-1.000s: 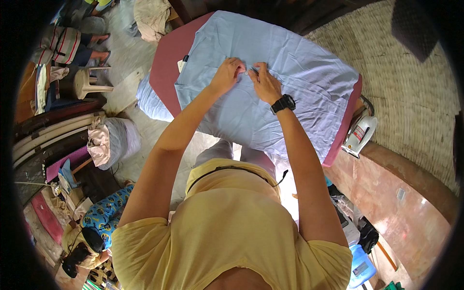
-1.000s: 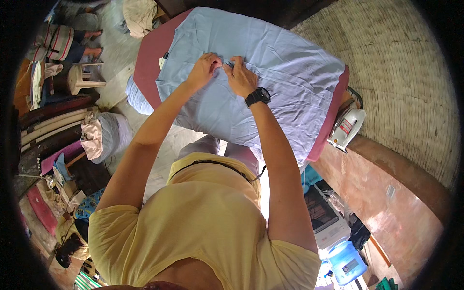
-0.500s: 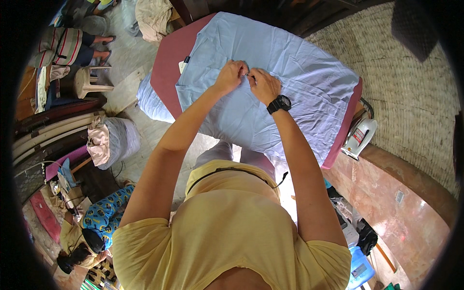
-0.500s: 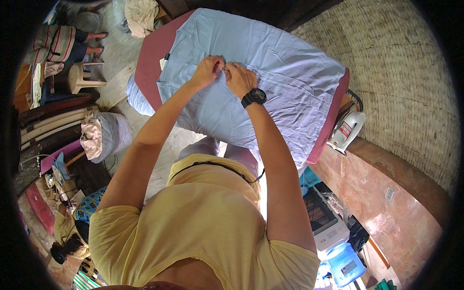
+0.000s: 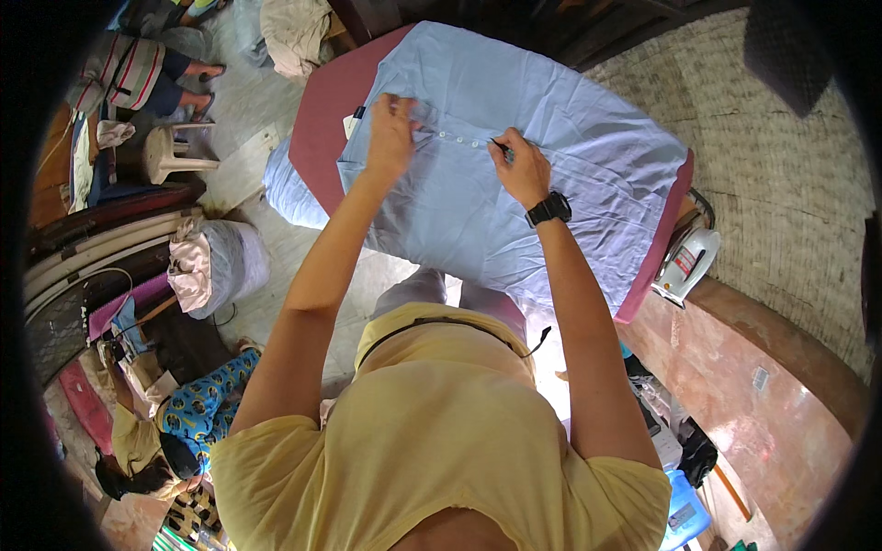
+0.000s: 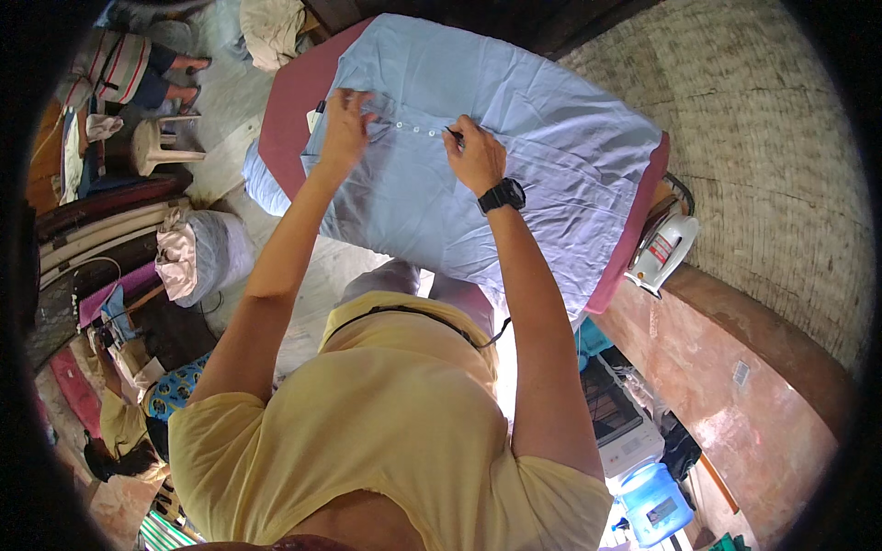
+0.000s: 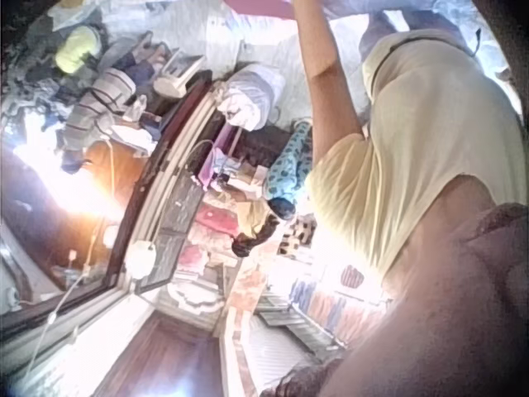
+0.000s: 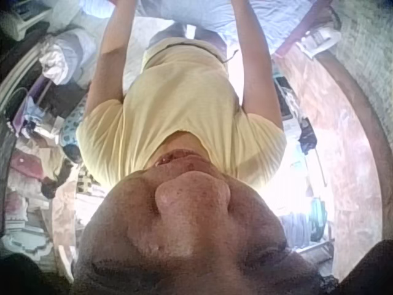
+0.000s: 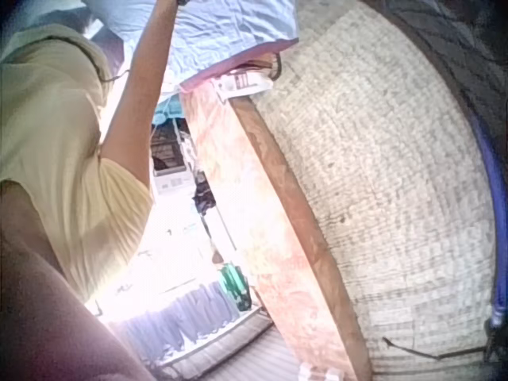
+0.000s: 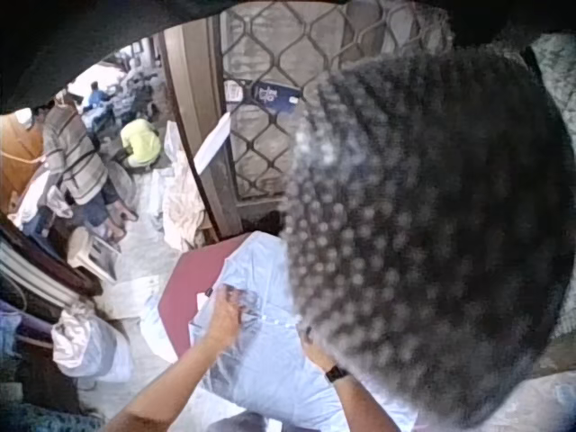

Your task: The person irons a blue shirt on a padded surface using an iron, smooths the fabric by hand, then folds the garment and sets it on a pile of clothes.

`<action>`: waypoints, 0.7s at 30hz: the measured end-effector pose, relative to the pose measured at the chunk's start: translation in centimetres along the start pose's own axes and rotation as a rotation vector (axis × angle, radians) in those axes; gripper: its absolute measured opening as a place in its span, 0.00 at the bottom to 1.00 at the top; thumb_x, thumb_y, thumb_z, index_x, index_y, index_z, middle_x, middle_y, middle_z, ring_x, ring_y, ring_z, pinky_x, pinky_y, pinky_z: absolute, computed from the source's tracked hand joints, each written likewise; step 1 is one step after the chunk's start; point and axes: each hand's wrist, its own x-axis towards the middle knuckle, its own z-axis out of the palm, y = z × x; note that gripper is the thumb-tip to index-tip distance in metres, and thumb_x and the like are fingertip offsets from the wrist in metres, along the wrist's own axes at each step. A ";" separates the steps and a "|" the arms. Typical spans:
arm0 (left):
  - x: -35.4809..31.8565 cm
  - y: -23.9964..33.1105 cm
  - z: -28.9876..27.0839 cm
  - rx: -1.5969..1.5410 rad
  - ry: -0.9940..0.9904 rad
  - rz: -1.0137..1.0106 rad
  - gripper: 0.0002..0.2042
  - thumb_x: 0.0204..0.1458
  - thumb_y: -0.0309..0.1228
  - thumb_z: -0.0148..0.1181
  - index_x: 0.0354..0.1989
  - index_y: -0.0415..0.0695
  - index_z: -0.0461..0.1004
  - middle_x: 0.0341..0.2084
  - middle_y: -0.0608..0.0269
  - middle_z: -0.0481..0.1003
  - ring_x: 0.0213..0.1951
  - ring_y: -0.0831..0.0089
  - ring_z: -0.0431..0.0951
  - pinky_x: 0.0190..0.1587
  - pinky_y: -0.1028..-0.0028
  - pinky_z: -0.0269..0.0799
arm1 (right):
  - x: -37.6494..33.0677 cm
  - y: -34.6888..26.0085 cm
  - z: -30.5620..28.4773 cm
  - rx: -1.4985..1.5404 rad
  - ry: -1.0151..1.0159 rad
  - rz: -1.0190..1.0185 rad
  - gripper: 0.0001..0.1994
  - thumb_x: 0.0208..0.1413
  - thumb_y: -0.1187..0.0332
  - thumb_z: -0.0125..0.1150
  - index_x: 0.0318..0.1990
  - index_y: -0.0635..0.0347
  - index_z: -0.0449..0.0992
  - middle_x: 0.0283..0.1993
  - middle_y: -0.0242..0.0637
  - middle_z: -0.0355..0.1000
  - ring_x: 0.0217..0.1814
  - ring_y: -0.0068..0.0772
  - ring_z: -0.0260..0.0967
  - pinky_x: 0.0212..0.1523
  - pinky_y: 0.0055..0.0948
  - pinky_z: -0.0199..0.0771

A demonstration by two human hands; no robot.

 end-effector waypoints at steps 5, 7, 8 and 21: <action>-0.6 1.4 2.5 -0.094 -0.378 0.201 0.11 0.44 0.16 0.59 0.37 0.41 0.77 0.38 0.56 0.70 0.45 0.56 0.72 0.46 0.65 0.72 | 0.6 -0.4 2.6 -0.007 -0.069 -0.057 0.07 0.56 0.62 0.60 0.36 0.52 0.71 0.33 0.35 0.77 0.35 0.47 0.75 0.32 0.45 0.71; -0.6 1.1 2.8 -0.070 -0.354 0.216 0.08 0.45 0.17 0.60 0.35 0.40 0.76 0.36 0.56 0.70 0.43 0.56 0.71 0.46 0.63 0.70 | 0.8 -0.6 2.9 -0.012 -0.095 -0.066 0.07 0.56 0.62 0.60 0.36 0.53 0.71 0.33 0.36 0.77 0.35 0.47 0.75 0.32 0.45 0.70; -0.6 1.0 2.8 -0.058 -0.342 0.223 0.07 0.46 0.17 0.60 0.33 0.40 0.76 0.35 0.56 0.71 0.42 0.56 0.71 0.46 0.62 0.70 | 0.8 -0.6 3.0 -0.010 -0.102 -0.077 0.07 0.56 0.62 0.59 0.36 0.53 0.71 0.33 0.36 0.77 0.35 0.48 0.75 0.32 0.46 0.70; 0.2 1.1 2.4 -0.066 -0.428 0.223 0.08 0.43 0.16 0.53 0.32 0.40 0.69 0.33 0.57 0.72 0.41 0.55 0.69 0.46 0.63 0.67 | 1.5 -2.2 3.3 -0.116 -0.080 -0.100 0.05 0.55 0.65 0.59 0.35 0.53 0.72 0.34 0.34 0.77 0.35 0.46 0.74 0.31 0.44 0.70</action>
